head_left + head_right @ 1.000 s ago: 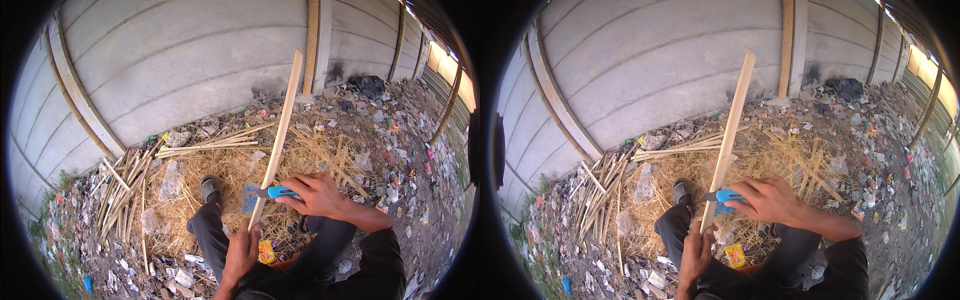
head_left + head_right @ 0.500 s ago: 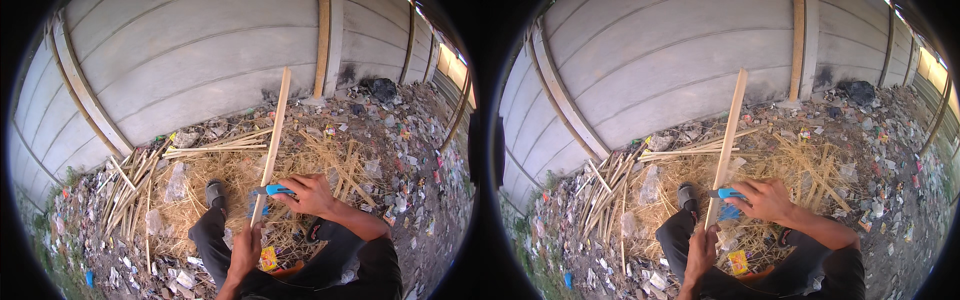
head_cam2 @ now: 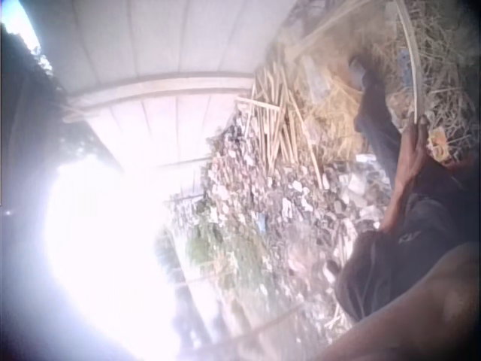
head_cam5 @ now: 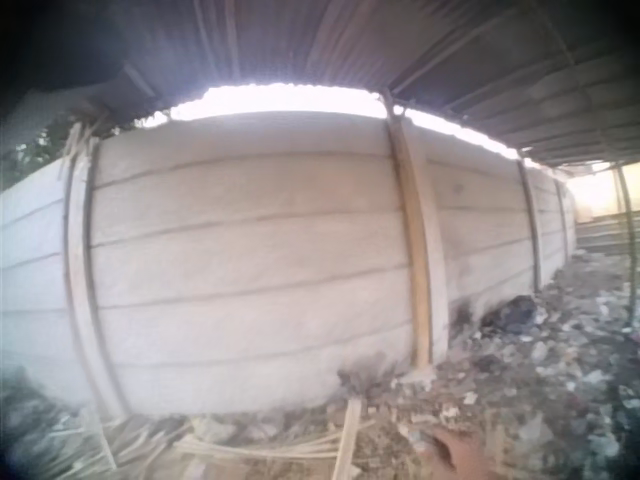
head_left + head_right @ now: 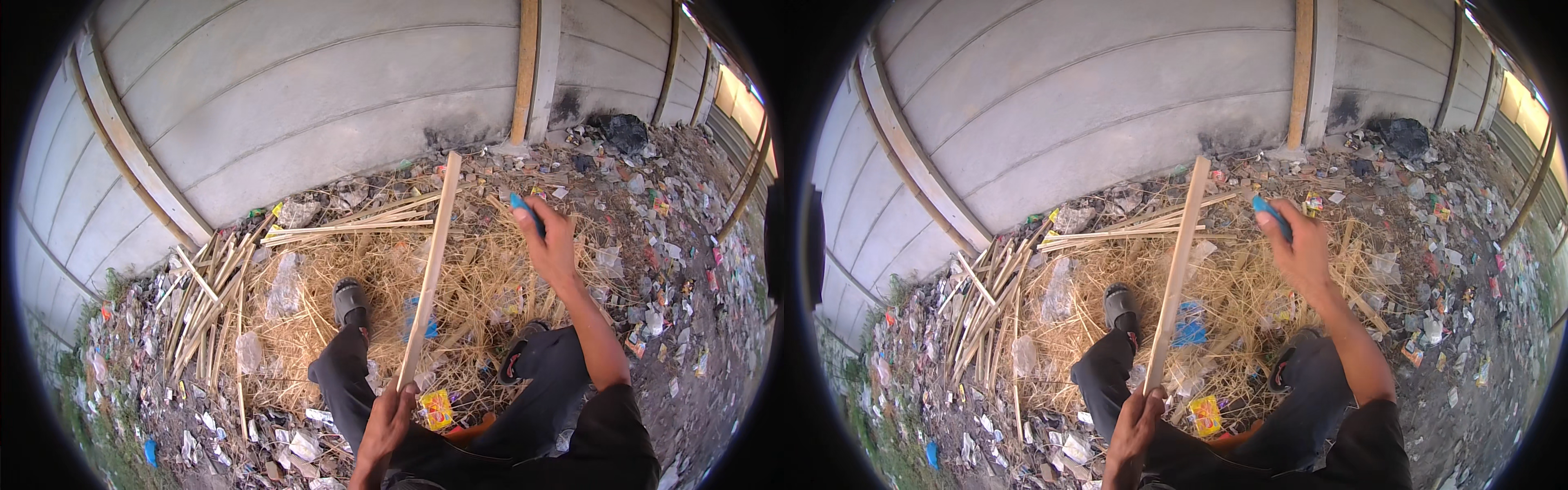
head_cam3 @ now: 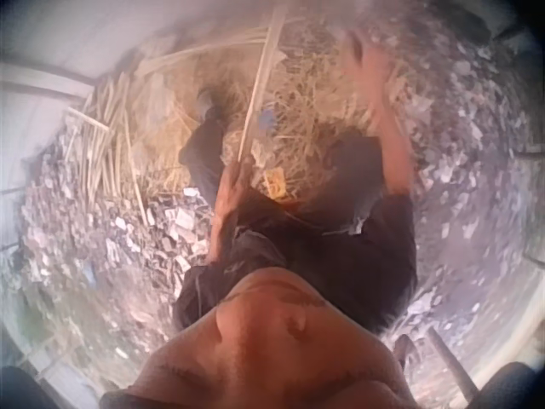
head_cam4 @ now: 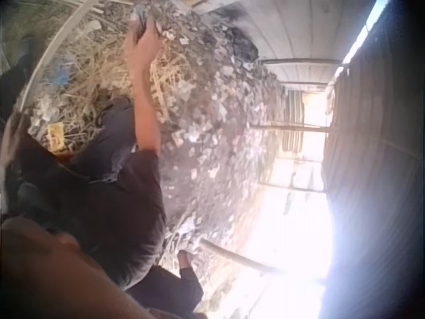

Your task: The person sits on the ground and uses a knife to shave a long bamboo strip, removing thin layers from its surface. The person holds the strip with one hand and scrapes the knife along it with the other, occasionally rotating the strip to work on different sides.

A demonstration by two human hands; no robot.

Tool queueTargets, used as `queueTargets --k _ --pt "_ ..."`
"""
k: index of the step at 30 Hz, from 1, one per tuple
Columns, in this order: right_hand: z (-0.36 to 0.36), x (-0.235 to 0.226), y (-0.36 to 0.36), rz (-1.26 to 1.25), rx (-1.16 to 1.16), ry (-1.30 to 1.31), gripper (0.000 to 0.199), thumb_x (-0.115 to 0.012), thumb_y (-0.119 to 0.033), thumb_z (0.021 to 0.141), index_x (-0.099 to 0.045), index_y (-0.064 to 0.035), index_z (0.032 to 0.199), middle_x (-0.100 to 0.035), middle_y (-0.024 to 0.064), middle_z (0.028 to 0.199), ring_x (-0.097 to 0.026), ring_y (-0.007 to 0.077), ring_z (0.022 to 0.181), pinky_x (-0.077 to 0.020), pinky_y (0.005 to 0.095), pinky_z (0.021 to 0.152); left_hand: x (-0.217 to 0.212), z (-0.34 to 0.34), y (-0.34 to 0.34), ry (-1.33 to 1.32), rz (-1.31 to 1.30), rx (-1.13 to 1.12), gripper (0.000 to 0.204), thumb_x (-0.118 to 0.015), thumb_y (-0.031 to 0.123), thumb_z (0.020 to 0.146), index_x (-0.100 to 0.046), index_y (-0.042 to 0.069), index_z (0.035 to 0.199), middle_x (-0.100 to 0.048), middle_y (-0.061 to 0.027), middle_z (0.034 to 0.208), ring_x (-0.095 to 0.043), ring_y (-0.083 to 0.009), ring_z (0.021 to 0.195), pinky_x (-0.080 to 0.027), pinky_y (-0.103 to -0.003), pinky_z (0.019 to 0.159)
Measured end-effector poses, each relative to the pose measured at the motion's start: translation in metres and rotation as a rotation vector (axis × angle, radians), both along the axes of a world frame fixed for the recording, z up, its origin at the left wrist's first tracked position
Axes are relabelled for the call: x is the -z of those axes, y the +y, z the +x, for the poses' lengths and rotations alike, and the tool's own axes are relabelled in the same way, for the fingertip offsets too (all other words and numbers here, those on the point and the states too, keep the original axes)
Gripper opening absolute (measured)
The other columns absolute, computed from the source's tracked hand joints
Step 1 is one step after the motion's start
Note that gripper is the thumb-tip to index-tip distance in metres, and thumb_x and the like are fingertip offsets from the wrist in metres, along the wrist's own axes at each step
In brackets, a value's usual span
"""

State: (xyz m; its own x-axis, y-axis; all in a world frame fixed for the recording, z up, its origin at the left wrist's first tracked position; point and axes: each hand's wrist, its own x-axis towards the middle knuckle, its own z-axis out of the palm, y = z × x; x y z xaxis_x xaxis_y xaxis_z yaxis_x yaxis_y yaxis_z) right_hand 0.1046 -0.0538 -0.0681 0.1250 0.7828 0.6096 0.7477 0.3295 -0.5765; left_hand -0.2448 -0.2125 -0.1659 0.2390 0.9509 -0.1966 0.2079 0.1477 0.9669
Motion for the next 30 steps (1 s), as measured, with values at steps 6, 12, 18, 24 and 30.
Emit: queueTargets --k 6,12,18,24,30 --pt "-0.060 0.028 -0.046 0.136 -0.353 -0.218 0.034 -0.075 -0.041 0.100 -0.073 -0.0100 0.115 -0.078 0.0088 0.091 -0.076 0.0250 0.066 -0.0571 0.0353 0.055 -0.023 0.018 0.016 -0.149 0.021 -0.110 0.047 -0.034 0.039 0.119 -0.057 0.000 0.105 -0.046 -0.0003 0.074 -0.040 -0.0111 0.063 -0.036 -0.032 0.059" --pt "-0.072 0.022 -0.061 0.069 -0.391 -0.313 0.035 -0.077 -0.043 0.098 -0.075 -0.0117 0.113 -0.079 0.0058 0.093 -0.075 0.0236 0.065 -0.0565 0.0353 0.053 -0.026 0.035 0.021 0.053 0.256 -0.066 0.045 -0.035 0.036 0.119 -0.055 0.000 0.103 -0.060 -0.0150 0.072 -0.058 -0.0285 0.064 -0.043 -0.046 0.062" --pt "-0.073 0.026 -0.058 0.079 -0.359 -0.270 0.032 -0.083 -0.039 0.092 -0.079 -0.0111 0.108 -0.078 0.0053 0.086 -0.070 0.0222 0.058 -0.0531 0.0341 0.050 -0.045 0.043 0.024 0.262 0.307 -0.089 0.036 -0.039 0.031 0.118 -0.053 0.000 0.105 -0.058 -0.0253 0.066 -0.060 -0.0499 0.063 -0.040 -0.057 0.060" --pt "-0.066 0.036 -0.045 0.145 -0.299 -0.303 0.033 -0.081 -0.044 0.093 -0.080 -0.0145 0.108 -0.077 0.0028 0.084 -0.069 0.0216 0.055 -0.0513 0.0346 0.049 -0.032 0.040 0.023 0.293 0.306 -0.093 0.033 -0.040 0.029 0.117 -0.051 0.001 0.104 -0.057 -0.0284 0.066 -0.058 -0.0545 0.065 -0.038 -0.060 0.059" --pt "-0.067 0.032 -0.038 0.205 -0.308 -0.351 0.035 -0.084 -0.043 0.091 -0.082 -0.0131 0.108 -0.077 0.0047 0.081 -0.067 0.0194 0.054 -0.0502 0.0321 0.049 -0.031 0.034 0.024 0.309 0.292 -0.091 0.032 -0.041 0.028 0.117 -0.051 0.001 0.105 -0.057 -0.0300 0.068 -0.058 -0.0562 0.068 -0.039 -0.062 0.061"
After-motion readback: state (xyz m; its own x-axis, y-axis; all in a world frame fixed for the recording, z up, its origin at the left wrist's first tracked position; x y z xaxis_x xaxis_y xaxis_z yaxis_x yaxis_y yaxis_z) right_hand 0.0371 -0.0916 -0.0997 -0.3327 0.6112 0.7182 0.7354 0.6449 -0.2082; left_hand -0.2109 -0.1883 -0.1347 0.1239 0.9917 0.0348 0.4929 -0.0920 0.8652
